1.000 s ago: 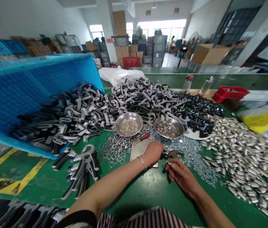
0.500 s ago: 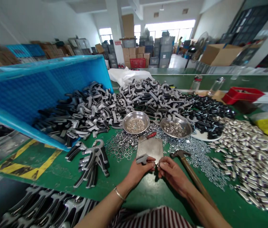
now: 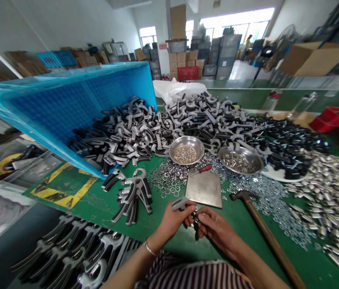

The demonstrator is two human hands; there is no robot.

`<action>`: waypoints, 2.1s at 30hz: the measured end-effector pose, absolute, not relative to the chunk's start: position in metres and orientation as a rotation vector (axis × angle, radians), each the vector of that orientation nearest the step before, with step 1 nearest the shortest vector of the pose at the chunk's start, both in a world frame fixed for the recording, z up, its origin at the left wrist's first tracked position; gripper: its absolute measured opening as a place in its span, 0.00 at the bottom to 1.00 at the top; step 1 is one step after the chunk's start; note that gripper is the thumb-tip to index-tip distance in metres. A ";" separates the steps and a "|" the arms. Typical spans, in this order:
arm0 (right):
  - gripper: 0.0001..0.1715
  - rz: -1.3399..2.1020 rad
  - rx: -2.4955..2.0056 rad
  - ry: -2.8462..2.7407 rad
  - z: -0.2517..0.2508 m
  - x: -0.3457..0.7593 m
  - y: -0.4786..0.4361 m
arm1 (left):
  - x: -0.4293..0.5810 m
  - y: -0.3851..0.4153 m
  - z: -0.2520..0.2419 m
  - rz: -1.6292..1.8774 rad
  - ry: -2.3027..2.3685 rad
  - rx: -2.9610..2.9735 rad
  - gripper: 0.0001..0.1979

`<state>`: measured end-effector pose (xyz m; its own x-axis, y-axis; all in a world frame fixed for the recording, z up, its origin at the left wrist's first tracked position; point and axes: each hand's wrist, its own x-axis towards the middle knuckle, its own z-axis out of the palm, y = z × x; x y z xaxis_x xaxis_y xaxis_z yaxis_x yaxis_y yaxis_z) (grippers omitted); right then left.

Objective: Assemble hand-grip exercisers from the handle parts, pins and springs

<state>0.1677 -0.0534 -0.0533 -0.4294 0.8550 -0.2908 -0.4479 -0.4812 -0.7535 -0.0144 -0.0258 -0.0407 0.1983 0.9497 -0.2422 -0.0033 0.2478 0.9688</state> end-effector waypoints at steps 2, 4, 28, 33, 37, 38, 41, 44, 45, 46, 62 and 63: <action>0.12 1.994 -0.876 -0.767 -0.055 0.164 -0.058 | -0.017 -0.027 -0.038 0.982 1.187 1.207 0.15; 0.12 1.941 -0.926 -0.758 -0.055 0.165 -0.058 | -0.019 -0.027 -0.035 1.062 1.212 1.289 0.13; 0.11 1.959 -0.856 -0.666 -0.033 0.178 -0.050 | -0.005 -0.039 -0.015 0.930 0.885 0.986 0.18; 0.16 1.898 -0.993 -0.715 -0.033 0.183 -0.045 | -0.004 -0.039 -0.019 0.880 0.993 1.086 0.14; 0.19 1.629 -1.223 -1.047 -0.025 0.203 -0.036 | -0.018 -0.033 -0.015 0.781 1.153 1.474 0.18; 0.19 1.575 -1.276 -1.131 -0.022 0.209 -0.033 | -0.022 -0.031 -0.014 0.753 1.144 1.528 0.19; 0.18 1.511 -1.356 -1.292 -0.011 0.222 -0.029 | -0.030 -0.022 -0.015 0.753 1.055 1.365 0.14; 0.17 1.506 -1.342 -1.294 0.000 0.224 -0.030 | -0.025 -0.017 -0.018 0.806 0.947 1.123 0.22; 0.17 1.506 -1.332 -1.272 0.002 0.222 -0.030 | -0.021 -0.016 -0.018 0.799 0.922 1.110 0.25; 0.17 1.502 -1.323 -1.248 0.003 0.220 -0.031 | -0.017 -0.016 -0.019 0.794 0.923 1.133 0.26; 0.15 1.229 -1.304 -1.289 -0.009 0.175 -0.039 | 0.016 -0.044 -0.030 0.687 0.964 1.100 0.20; 0.14 1.276 -1.258 -1.344 -0.007 0.178 -0.036 | 0.011 -0.047 -0.026 0.600 0.854 1.079 0.21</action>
<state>0.1776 -0.0363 -0.0073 -0.1088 0.9929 -0.0477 0.0991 -0.0369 -0.9944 0.0111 -0.0467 -0.0255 0.5500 0.7794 -0.3002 -0.0185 0.3707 0.9286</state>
